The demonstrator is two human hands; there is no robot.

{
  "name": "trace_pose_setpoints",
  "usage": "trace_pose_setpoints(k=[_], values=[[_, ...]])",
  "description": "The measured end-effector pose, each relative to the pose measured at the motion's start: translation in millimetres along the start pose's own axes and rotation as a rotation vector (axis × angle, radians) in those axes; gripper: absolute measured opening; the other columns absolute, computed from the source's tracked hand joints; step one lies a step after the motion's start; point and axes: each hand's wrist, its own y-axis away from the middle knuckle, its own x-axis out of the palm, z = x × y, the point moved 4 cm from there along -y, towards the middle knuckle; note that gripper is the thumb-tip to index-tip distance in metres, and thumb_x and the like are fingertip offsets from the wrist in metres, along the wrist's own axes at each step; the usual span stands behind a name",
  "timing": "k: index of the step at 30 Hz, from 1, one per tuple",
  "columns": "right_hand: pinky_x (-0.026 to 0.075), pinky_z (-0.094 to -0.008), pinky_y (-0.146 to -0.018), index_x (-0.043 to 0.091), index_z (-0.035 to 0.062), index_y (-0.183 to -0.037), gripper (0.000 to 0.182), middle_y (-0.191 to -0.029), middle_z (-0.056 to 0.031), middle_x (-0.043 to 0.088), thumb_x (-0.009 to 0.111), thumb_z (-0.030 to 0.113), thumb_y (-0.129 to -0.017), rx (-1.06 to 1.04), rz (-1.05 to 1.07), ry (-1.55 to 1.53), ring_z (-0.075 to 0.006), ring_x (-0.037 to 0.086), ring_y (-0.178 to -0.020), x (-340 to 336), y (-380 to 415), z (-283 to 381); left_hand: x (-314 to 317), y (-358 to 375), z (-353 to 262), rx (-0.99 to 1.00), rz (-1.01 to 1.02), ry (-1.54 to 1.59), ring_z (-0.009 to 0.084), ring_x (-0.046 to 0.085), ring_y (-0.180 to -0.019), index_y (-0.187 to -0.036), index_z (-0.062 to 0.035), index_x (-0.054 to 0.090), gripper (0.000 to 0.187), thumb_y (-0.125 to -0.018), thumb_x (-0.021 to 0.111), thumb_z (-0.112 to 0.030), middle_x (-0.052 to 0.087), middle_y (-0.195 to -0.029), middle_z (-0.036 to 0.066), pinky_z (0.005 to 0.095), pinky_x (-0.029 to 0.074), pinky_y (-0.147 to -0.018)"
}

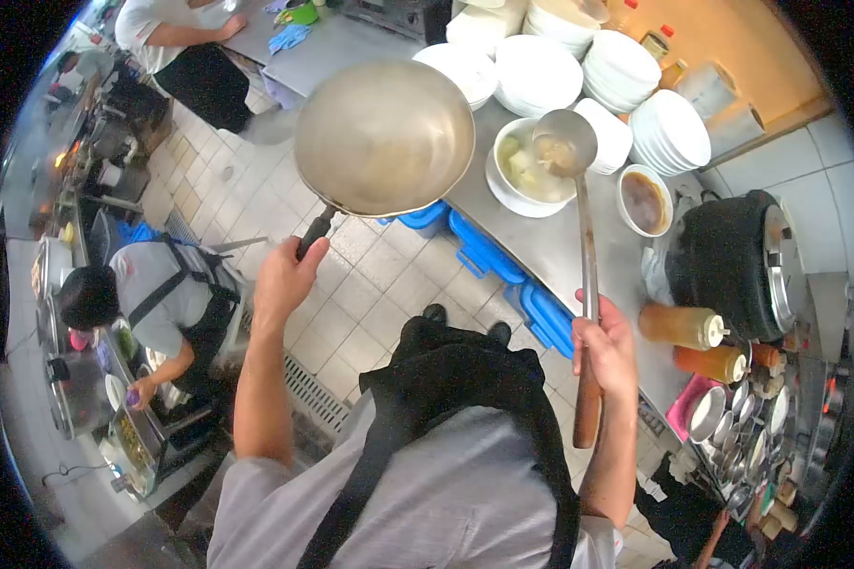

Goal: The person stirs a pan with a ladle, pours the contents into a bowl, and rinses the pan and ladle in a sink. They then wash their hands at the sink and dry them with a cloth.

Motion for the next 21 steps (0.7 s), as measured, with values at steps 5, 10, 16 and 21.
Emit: trace_pose_setpoints(k=[5,10,16,21], values=[[0.041,-0.0254,-0.041,0.051,-0.0042,-0.133,0.043,-0.068,-0.0003,0.053,0.059,0.007,-0.092,-0.091,-0.099,0.231,-0.0089,0.047,-0.044,-11,6,-5,1,-19,-26,0.124,-0.058,0.004,0.0327,0.066,-0.066,-0.082,0.0039,0.064,0.054,-0.093,0.064,-0.049,0.064,-0.067,0.019,0.0415,0.048,-0.061],[0.040,-0.0255,-0.041,0.051,-0.0025,-0.135,0.044,-0.068,0.0010,0.053,0.058,0.006,-0.093,-0.138,-0.148,0.265,-0.0083,0.048,-0.044,-14,17,-7,2,-32,-49,0.263,-0.148,-0.029,0.0379,0.065,-0.070,-0.082,0.0038,0.065,0.057,-0.092,0.063,-0.052,0.064,-0.070,0.021,0.0452,0.048,-0.064],[0.038,-0.0233,-0.040,0.050,-0.0024,-0.137,0.048,-0.069,0.0007,0.053,0.059,0.005,-0.090,-0.128,-0.078,0.043,-0.0073,0.046,-0.044,-8,34,10,-2,-40,-75,0.309,-0.091,-0.045,0.0416,0.065,-0.073,-0.083,0.0040,0.066,0.057,-0.092,0.063,-0.052,0.065,-0.074,0.025,0.0480,0.048,-0.066],[0.039,-0.0232,-0.040,0.051,-0.0033,-0.138,0.050,-0.070,-0.0001,0.053,0.060,0.005,-0.090,-0.124,0.020,0.092,-0.0068,0.046,-0.046,15,39,16,-1,-39,-74,0.302,-0.059,-0.058,0.0420,0.065,-0.073,-0.083,0.0037,0.067,0.056,-0.092,0.063,-0.051,0.065,-0.074,0.024,0.0483,0.048,-0.066]])
